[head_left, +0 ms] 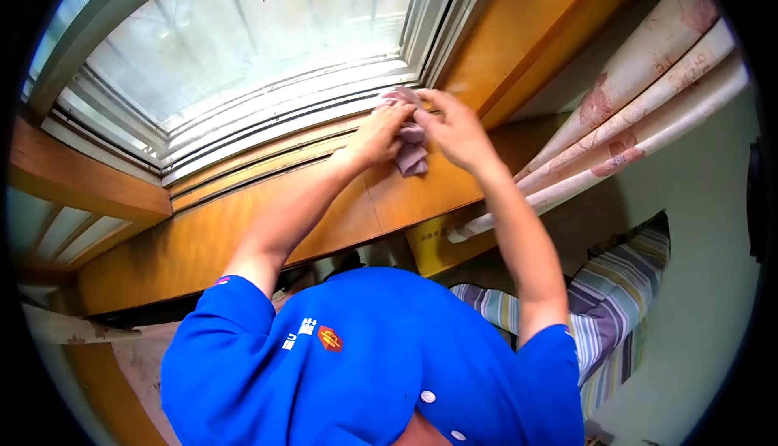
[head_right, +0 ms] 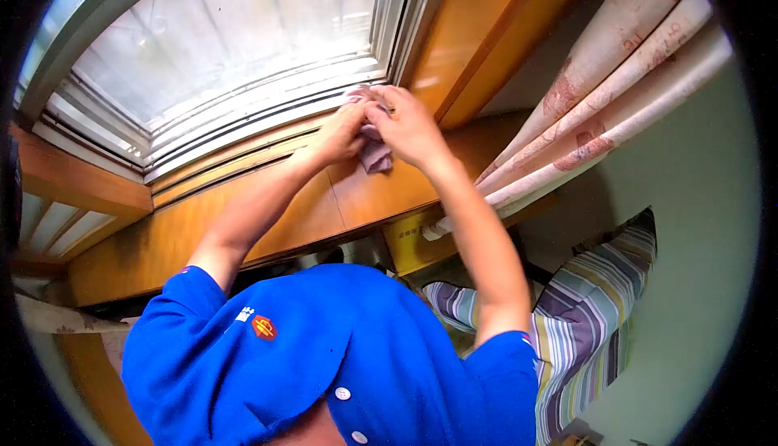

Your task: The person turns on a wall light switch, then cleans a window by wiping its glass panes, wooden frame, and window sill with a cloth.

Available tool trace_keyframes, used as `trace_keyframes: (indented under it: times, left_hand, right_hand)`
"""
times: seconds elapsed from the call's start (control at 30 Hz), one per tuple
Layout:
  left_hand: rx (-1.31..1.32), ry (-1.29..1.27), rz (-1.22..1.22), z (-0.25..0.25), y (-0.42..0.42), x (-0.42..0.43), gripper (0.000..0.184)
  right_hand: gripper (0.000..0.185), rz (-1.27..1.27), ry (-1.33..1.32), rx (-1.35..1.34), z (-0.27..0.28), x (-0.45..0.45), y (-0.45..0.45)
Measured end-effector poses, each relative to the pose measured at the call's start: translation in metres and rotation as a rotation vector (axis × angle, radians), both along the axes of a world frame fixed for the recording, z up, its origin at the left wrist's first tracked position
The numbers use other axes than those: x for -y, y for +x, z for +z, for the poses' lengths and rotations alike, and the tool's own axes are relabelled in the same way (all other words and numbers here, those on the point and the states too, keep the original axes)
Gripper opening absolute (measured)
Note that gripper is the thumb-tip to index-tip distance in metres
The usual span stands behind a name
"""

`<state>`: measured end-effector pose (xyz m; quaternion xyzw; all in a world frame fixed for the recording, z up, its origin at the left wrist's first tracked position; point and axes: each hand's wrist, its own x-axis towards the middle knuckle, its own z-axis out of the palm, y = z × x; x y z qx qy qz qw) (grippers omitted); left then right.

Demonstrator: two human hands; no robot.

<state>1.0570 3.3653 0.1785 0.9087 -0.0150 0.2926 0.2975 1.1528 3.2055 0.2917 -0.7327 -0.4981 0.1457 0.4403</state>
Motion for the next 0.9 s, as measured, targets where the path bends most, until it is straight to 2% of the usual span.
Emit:
trace_keyframes:
  times: [0.03,0.07,0.1,0.13,0.2,0.23,0.27,0.3,0.37,0.4,0.43,0.5,0.57,0.6,0.63,0.77,0.83,0.9]
  left_hand:
    - [0.056,-0.093,-0.066,-0.004,0.011,0.003,0.063]
    - [0.04,-0.156,-0.077,-0.002,0.015,0.006,0.063]
    - [0.019,-0.219,-0.086,-0.003,0.016,0.008,0.063]
    - [-0.114,-0.319,-0.091,-0.004,0.016,0.004,0.068]
    - [-0.105,-0.33,-0.073,-0.001,-0.002,-0.005,0.07]
    - [-0.098,-0.334,-0.056,0.003,-0.015,-0.01,0.072]
    - [-0.118,-0.306,-0.011,0.011,-0.028,-0.011,0.064]
    - [-0.127,-0.31,-0.007,0.013,-0.041,-0.013,0.064]
    - [-0.034,-0.302,0.05,0.016,-0.064,-0.018,0.049]
    - [-0.043,-0.383,0.074,0.027,-0.077,-0.014,0.039]
    - [-0.036,-0.399,0.127,0.015,-0.087,-0.018,0.036]
    - [-0.077,-0.443,0.21,0.017,-0.109,-0.015,0.033]
    - [-0.101,-0.38,0.355,0.022,-0.132,-0.009,0.027]
    - [-0.089,-0.414,0.379,0.018,-0.142,-0.009,0.027]
    - [-0.08,-0.454,0.405,0.012,-0.153,-0.008,0.027]
    - [-0.116,-0.479,0.564,0.01,-0.184,0.01,0.027]
    - [-0.012,-0.689,0.67,0.0,-0.189,0.02,0.022]
    - [-0.004,-0.7,0.683,0.006,-0.194,0.035,0.022]
  right_hand:
    - [0.039,-0.057,-0.007,0.158,-0.021,-0.011,0.001]
    - [0.045,0.002,-0.025,0.121,-0.022,-0.016,-0.002]
    - [0.047,-0.048,0.007,-0.014,-0.044,-0.022,-0.001]
    - [0.047,-0.106,0.054,0.078,-0.066,-0.021,-0.002]
    - [0.046,-0.16,0.099,0.17,-0.09,-0.022,-0.001]
    - [0.045,-0.142,-0.037,0.328,-0.099,-0.02,0.006]
    - [0.043,-0.123,-0.171,0.482,-0.105,-0.019,0.013]
    - [0.043,-0.118,-0.174,0.474,-0.097,-0.017,0.014]
    - [0.038,-0.279,-0.193,0.558,-0.081,-0.02,0.023]
    - [0.038,-0.34,0.08,0.7,-0.083,-0.026,0.025]
    - [0.042,-0.352,0.093,0.747,-0.083,-0.028,0.026]
    - [0.052,-0.335,-0.043,0.711,-0.075,-0.031,0.013]
    - [0.061,-0.262,-0.174,0.576,-0.113,-0.042,0.018]
    - [0.062,-0.316,-0.306,0.624,-0.141,-0.046,0.018]
    - [0.064,-0.334,-0.277,0.687,-0.151,-0.048,0.015]
    - [0.066,-0.334,-0.292,0.613,-0.144,-0.061,-0.006]
    - [0.069,-0.238,-0.288,0.677,-0.142,-0.067,-0.034]
    - [0.067,-0.01,-0.247,0.602,-0.132,-0.07,-0.057]
